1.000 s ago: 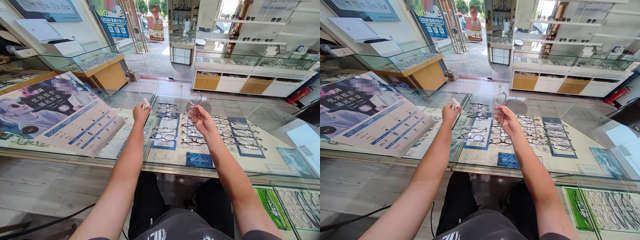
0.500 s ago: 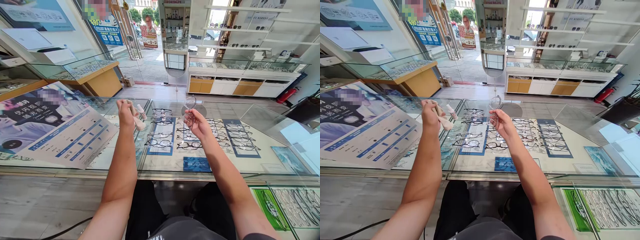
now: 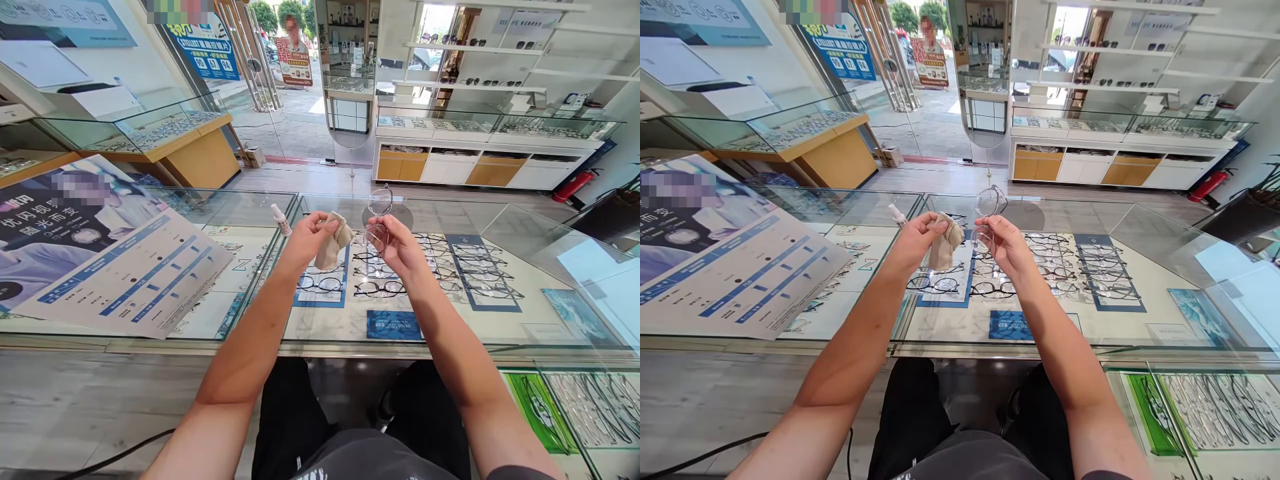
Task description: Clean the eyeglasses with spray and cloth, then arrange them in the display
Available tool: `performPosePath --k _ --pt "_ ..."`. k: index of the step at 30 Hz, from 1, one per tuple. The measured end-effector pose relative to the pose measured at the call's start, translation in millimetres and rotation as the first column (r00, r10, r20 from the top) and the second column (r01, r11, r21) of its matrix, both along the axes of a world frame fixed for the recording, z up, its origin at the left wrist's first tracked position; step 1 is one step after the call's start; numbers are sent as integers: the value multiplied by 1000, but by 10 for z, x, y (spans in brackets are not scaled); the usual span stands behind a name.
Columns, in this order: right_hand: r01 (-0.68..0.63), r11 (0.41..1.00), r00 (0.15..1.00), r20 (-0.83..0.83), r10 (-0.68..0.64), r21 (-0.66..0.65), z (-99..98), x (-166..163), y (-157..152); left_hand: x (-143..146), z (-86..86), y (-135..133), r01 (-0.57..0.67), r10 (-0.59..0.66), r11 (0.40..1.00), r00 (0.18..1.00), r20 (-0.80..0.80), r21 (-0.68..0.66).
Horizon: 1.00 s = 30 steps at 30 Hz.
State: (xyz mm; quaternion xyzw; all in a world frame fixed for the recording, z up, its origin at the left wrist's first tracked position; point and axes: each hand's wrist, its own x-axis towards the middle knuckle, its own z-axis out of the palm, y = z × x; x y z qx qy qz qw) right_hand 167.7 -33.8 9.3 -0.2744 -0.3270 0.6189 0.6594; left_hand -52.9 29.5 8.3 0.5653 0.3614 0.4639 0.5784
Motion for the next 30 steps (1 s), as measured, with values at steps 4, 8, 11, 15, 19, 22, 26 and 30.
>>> performPosePath --k 4,8,11,15,19,22,26,30 --pt "3 1000 1000 13 -3 16 -9 -36 3 57 -26 -14 31 -29 999 998 54 -40" --pt "0 1000 1000 14 0 17 -7 -71 3 120 -32 -63 76 -67 994 992 105 -78" --pt "1 1000 1000 27 -1 -4 -8 -89 1 165 -53 -97 124 -112 986 988 107 -112" --pt "-9 1000 999 41 10 -13 -41 -100 14 205 -83 -117 167 -153 980 981 121 -108" --pt "-21 1000 996 83 21 1 -105 -110 42 222 -81 -140 178 -168 979 980 109 -97" --pt "-22 1000 995 101 21 12 -147 -119 60 222 -74 -158 192 -183 975 979 89 -110" --pt "-15 1000 995 100 12 25 -166 -122 71 211 -79 -162 221 -211 964 974 76 -146" --pt "1 1000 994 108 -3 15 -153 -123 67 206 -104 -145 256 -239 947 965 108 -196"
